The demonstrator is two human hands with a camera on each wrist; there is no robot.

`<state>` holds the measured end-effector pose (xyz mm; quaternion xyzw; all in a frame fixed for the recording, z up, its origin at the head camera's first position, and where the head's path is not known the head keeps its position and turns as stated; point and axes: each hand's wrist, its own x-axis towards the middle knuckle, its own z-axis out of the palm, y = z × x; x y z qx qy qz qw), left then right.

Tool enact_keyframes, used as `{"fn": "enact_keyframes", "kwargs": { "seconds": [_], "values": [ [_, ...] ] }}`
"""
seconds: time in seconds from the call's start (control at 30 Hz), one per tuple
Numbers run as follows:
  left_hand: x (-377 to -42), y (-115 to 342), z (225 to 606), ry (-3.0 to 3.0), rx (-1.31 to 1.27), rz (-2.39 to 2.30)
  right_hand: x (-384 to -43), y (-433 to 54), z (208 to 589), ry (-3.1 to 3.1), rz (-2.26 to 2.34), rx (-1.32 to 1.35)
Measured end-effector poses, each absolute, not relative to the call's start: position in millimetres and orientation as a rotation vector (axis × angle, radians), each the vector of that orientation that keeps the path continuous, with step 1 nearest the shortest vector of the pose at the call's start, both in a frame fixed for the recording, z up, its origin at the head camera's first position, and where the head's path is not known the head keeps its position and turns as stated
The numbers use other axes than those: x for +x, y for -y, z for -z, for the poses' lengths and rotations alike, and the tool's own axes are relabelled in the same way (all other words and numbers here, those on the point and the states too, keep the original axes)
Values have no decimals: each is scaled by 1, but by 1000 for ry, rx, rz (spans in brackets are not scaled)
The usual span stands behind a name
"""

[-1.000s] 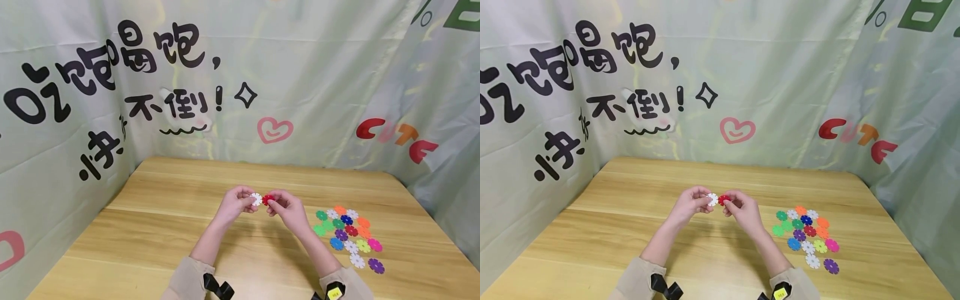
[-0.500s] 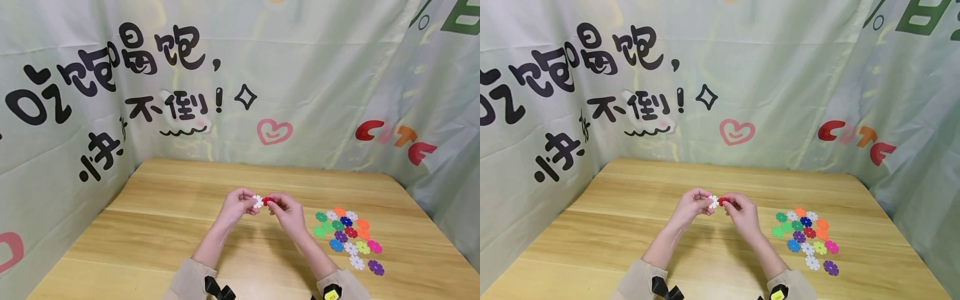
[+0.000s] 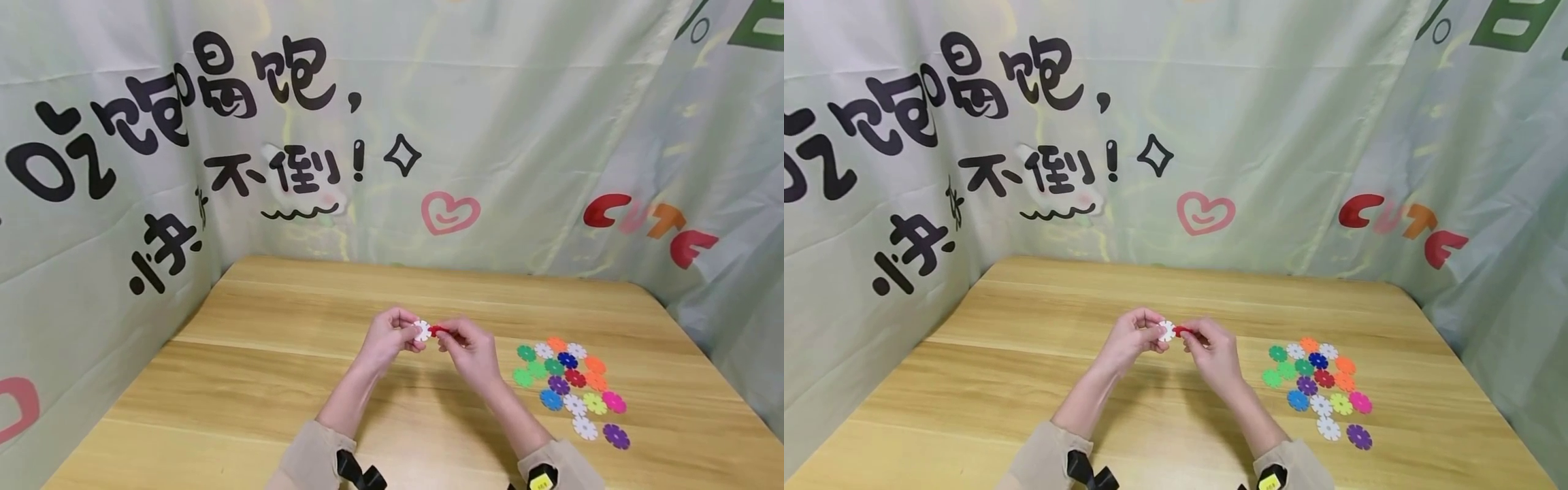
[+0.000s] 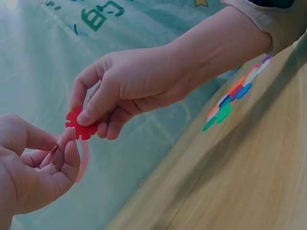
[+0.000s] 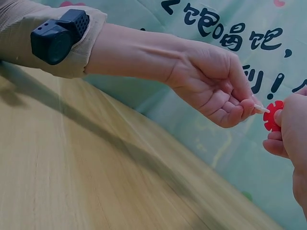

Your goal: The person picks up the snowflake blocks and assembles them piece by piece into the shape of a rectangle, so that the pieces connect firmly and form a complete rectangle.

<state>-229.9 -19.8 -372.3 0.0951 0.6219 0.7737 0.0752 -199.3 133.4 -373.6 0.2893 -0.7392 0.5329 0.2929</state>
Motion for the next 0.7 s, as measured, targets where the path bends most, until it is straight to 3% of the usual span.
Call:
{"fn": "enact_keyframes", "kwargs": {
  "seconds": [0.3, 0.7],
  "values": [
    [-229, 19, 376, -1847, 258, -2306, -199, -133, 378, 1906, -1362, 875],
    [-234, 24, 373, -1857, 308, -2267, -201, -133, 379, 1954, -1575, 732]
  ]
}}
